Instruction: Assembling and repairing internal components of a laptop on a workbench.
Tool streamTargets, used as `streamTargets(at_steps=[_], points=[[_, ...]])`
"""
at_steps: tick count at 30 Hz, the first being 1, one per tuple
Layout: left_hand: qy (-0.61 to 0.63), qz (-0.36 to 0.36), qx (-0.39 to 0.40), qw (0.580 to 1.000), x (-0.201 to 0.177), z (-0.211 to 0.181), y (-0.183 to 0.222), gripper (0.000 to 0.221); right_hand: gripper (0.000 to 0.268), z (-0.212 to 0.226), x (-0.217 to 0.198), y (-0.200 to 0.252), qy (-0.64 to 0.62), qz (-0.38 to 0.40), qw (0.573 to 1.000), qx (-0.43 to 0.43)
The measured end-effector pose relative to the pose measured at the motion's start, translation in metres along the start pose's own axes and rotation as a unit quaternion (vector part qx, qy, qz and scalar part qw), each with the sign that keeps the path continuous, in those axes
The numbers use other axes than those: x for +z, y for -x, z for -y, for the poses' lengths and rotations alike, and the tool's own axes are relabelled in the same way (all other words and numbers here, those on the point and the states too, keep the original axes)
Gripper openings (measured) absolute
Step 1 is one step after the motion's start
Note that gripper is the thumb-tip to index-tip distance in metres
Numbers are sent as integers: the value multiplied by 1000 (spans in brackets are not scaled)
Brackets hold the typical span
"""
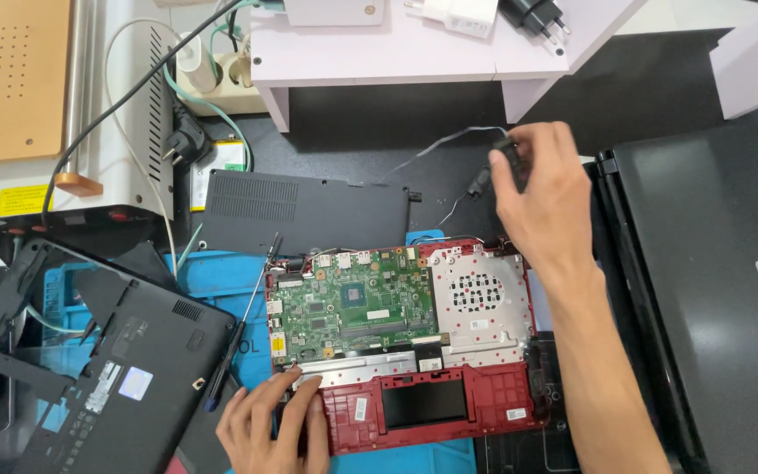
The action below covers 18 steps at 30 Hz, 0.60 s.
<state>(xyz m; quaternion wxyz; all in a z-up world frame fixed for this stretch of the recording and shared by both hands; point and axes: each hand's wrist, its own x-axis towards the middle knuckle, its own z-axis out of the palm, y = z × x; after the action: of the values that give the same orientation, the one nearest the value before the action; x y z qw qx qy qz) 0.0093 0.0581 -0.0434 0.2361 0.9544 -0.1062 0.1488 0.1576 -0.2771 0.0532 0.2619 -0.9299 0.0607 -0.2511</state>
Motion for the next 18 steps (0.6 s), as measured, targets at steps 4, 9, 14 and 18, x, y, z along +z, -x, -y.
streamTargets(at_steps=[4,9,14,18], points=[[0,-7,1,1000,-2,-3,-3,25,18,-2,-21,11,-31,-104,994,0],[14,-7,0,1000,-15,-16,-13,27,16,7,-64,1,-292,-139,945,50],[16,-4,-5,1000,-17,-19,-11,26,24,-37,-86,18,-439,-114,890,49],[13,-3,-5,1000,-18,-20,-14,25,40,-90,-101,34,-485,-76,871,-29]])
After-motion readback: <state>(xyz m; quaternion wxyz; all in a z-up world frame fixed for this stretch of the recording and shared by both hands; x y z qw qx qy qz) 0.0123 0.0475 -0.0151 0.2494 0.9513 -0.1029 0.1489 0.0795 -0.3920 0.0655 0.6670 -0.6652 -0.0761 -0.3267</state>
